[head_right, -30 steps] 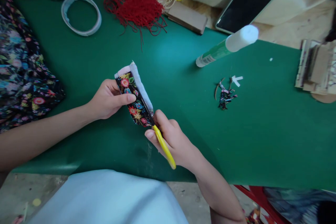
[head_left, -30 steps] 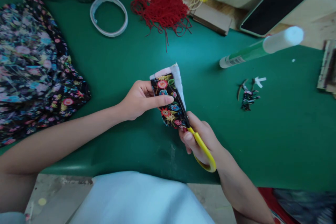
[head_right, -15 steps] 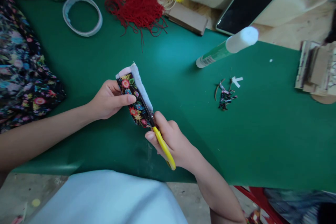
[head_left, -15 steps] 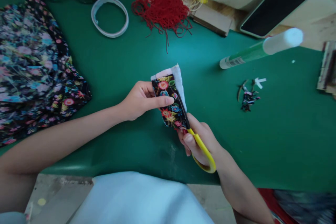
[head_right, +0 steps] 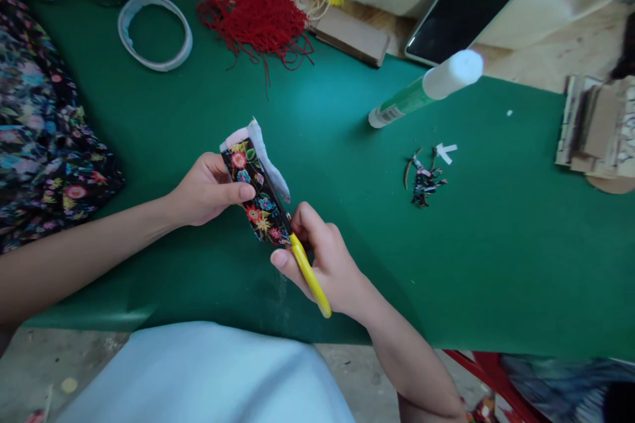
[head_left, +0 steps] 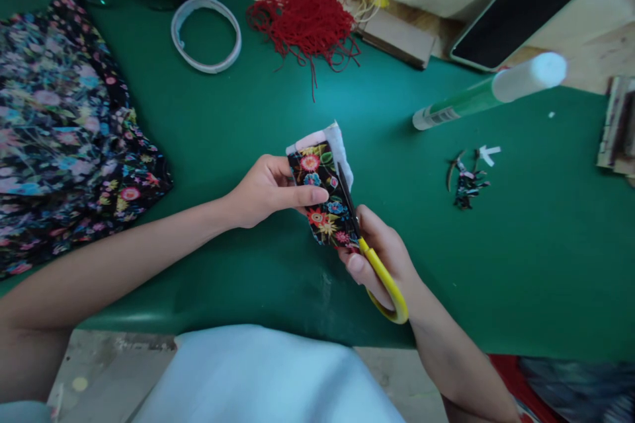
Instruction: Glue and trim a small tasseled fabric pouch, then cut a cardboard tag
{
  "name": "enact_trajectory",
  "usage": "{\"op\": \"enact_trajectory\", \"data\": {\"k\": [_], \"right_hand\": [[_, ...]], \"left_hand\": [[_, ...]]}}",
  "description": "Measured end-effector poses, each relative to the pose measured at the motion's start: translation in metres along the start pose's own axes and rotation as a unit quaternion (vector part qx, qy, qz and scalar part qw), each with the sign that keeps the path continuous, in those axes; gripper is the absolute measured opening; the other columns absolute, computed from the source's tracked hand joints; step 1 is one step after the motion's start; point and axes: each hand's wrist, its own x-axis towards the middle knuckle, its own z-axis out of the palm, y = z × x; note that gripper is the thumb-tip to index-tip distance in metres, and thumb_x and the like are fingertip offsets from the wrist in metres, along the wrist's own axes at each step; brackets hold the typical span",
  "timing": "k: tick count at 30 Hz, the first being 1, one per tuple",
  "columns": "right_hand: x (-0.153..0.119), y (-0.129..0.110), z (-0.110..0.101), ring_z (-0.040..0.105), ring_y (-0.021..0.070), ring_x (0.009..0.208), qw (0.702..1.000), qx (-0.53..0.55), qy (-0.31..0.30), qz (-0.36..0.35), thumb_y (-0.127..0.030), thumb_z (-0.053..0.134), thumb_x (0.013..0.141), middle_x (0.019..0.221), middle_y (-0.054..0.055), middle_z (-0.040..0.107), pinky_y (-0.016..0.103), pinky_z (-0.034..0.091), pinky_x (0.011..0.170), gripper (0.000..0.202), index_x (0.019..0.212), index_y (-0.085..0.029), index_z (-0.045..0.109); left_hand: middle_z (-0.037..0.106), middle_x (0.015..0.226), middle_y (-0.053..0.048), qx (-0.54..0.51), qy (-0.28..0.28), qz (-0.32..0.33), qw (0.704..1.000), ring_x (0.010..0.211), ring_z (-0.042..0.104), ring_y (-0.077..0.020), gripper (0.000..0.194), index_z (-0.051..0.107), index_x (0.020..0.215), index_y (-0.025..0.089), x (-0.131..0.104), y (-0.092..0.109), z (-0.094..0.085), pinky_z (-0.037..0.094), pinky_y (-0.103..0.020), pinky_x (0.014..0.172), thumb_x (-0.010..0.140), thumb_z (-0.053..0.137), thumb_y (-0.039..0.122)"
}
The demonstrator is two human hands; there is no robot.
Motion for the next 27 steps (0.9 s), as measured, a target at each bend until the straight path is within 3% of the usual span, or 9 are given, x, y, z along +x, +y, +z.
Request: {"op": "enact_trajectory", "data": {"k": [7,11,14,21,27], "right_hand": [[0.0003,-0.0040,-0.0050,0.031,0.0066,0.047,1.000,-0.023,-0.005,0.007,-0.067,0.055,0.089,0.059,-0.008,0.040,0.023,0.021,0.044,0.048,0.084,-0.023,0.037],[0.0005,-0.0037,-0.0043,0.030,0.0066,0.047,1.000,-0.030,0.000,-0.001,-0.065,0.053,0.091,0.058,-0.008,0.039,0.023,0.021,0.044,0.046,0.084,-0.023,0.036],[0.0004,-0.0039,-0.0049,0.030,0.0066,0.048,0.999,-0.035,0.005,0.000,-0.065,0.052,0.092,0.059,-0.008,0.038,0.023,0.020,0.044,0.045,0.084,-0.023,0.037],[-0.0002,-0.0076,-0.0079,0.029,0.0063,0.048,0.999,-0.043,-0.009,-0.008,-0.064,0.056,0.090,0.060,-0.008,0.037,0.023,0.020,0.044,0.046,0.082,-0.023,0.037],[0.0029,-0.0095,-0.0107,0.026,0.0062,0.048,0.997,-0.067,-0.016,-0.022,-0.061,0.057,0.090,0.060,-0.008,0.032,0.023,0.018,0.043,0.045,0.081,-0.023,0.036]], "left_hand": [[0.078,0.087,-0.002,0.003,0.034,0.060,0.998,0.076,0.074,-0.0182,0.040,0.072,0.087,0.017,0.0009,-0.0034,0.0017,0.064,-0.028,0.071,0.062,0.091,0.041],[0.077,0.088,-0.001,-0.031,0.062,0.024,0.997,0.075,0.074,-0.0177,0.047,0.070,0.102,0.021,-0.0008,-0.0013,0.0020,0.062,-0.026,0.067,0.069,0.084,0.051],[0.076,0.081,-0.001,-0.021,0.061,0.012,0.998,0.072,0.074,-0.0189,0.043,0.071,0.091,0.018,-0.0008,0.0007,0.0031,0.062,-0.028,0.064,0.069,0.084,0.052],[0.076,0.077,0.000,0.003,0.033,0.069,0.997,0.070,0.072,-0.0150,0.032,0.072,0.074,0.016,0.0001,0.0001,0.0031,0.061,-0.025,0.068,0.059,0.093,0.035],[0.074,0.075,0.000,-0.016,0.031,0.042,0.999,0.065,0.071,-0.0161,0.037,0.071,0.086,0.018,-0.0011,0.0023,0.0021,0.059,-0.024,0.057,0.070,0.084,0.048]]}}
